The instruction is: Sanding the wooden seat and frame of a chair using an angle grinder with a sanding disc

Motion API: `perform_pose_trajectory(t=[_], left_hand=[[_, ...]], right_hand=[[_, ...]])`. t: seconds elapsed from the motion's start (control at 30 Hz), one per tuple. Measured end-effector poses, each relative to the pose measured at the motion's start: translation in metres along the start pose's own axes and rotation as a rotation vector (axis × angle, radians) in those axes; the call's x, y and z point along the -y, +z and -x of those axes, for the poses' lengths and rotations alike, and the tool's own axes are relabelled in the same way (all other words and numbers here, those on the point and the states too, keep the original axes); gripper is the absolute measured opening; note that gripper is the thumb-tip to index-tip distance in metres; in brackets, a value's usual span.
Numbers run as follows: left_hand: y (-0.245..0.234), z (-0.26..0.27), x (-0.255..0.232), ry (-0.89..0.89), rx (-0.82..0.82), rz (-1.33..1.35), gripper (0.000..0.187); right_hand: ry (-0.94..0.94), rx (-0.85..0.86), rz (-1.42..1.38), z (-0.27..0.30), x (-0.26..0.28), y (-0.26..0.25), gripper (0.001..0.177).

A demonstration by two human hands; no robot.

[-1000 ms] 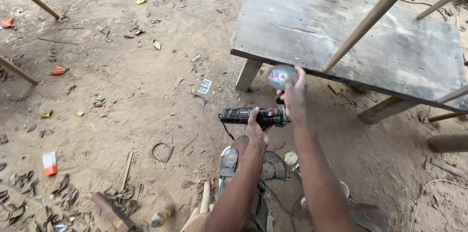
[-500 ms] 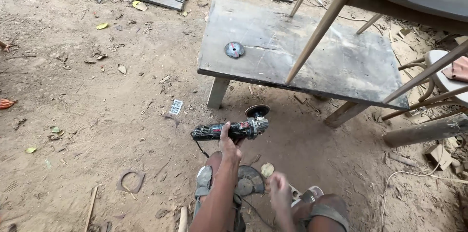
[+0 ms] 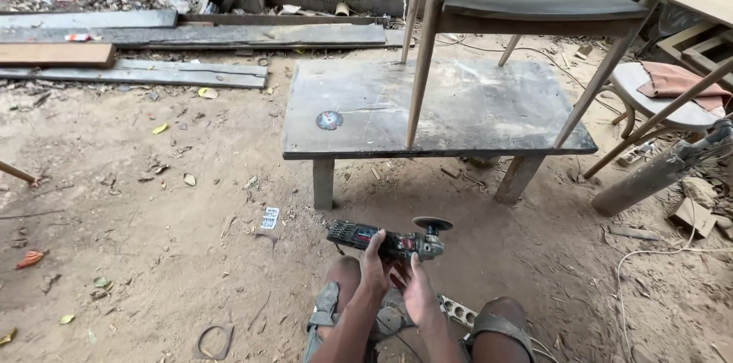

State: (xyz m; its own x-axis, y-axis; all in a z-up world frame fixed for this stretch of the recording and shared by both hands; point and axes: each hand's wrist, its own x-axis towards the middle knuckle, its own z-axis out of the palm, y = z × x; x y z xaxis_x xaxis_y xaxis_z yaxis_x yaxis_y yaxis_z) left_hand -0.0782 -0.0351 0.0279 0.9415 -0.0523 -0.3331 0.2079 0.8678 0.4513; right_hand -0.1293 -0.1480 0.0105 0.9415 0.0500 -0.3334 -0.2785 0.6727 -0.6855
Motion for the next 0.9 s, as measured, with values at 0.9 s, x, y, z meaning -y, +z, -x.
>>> perform_pose_trajectory(t=[0.9], left_hand=[[-0.057, 0.125, 0.040, 0.458, 0.248, -1.832, 0.009]], right_hand=[[-0.440, -0.482, 0.059, 0.045, 0.033, -0.076, 0.061]])
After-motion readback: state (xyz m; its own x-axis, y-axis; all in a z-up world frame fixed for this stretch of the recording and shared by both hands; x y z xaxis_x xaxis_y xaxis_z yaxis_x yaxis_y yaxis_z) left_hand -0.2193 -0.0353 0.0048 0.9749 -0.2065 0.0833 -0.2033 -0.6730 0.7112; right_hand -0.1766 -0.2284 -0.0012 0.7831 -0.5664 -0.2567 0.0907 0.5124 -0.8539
